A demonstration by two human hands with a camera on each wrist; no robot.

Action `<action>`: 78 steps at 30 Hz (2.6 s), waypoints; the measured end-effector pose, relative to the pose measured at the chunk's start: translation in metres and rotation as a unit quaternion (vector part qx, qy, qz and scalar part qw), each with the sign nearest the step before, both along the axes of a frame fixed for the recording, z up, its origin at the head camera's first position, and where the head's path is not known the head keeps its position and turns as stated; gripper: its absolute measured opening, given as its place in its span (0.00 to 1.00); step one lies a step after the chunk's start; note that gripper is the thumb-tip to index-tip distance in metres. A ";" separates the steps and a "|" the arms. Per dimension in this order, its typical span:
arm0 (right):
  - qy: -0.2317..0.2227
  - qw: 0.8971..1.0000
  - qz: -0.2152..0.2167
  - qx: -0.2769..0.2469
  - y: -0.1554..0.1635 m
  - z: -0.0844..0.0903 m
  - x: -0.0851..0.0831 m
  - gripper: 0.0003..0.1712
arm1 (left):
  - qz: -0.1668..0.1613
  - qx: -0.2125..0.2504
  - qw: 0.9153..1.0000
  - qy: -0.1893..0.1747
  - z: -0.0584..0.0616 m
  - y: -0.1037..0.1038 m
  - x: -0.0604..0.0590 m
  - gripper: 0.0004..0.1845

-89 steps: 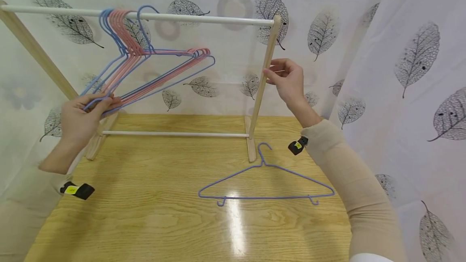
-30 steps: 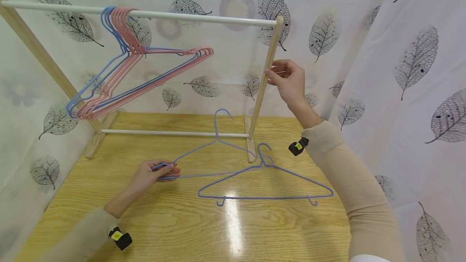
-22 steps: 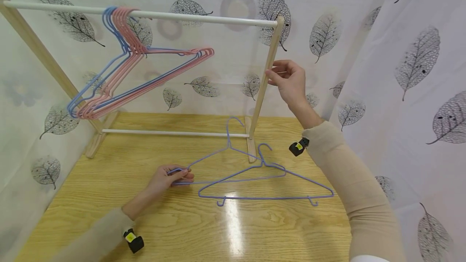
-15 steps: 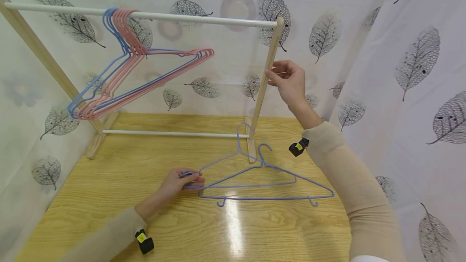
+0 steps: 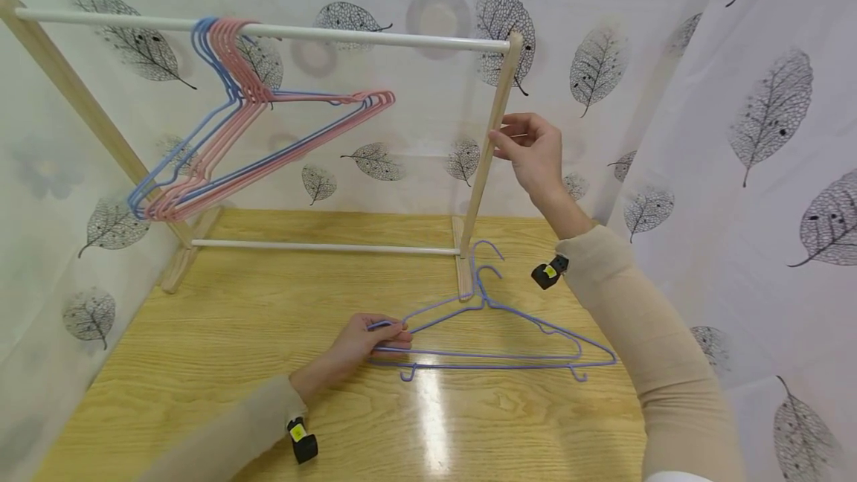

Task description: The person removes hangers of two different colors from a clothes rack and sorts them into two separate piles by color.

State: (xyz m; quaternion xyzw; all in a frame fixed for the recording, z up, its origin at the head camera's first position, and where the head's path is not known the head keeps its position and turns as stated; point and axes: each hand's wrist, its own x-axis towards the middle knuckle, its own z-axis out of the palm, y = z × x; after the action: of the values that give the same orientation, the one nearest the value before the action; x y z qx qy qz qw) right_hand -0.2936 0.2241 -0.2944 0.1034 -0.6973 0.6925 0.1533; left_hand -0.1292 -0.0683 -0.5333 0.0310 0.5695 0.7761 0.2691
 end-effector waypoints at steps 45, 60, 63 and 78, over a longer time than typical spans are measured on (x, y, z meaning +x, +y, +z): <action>0.019 1.000 0.007 -0.004 -0.001 -0.002 -0.002 0.09 | 0.005 -0.166 0.975 0.146 -0.004 0.011 -0.016 0.14; 0.018 1.000 0.009 0.007 0.001 -0.001 -0.002 0.10 | 0.036 -0.134 0.976 0.169 0.037 -0.051 -0.028 0.18; 0.015 1.000 0.006 0.009 0.001 -0.001 -0.002 0.09 | 0.049 -0.127 0.971 0.198 0.053 -0.071 -0.032 0.19; 0.018 1.000 0.008 -0.001 0.001 0.000 -0.002 0.09 | 0.128 -0.134 0.927 0.327 0.163 -0.155 -0.058 0.10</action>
State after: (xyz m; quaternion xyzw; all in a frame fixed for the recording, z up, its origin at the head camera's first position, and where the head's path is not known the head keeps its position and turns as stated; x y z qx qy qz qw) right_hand -0.2952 0.2253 -0.2947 0.1215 -0.6926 0.6928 0.1602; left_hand -0.1867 -0.2232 -0.3701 0.1732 0.7240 0.6669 -0.0321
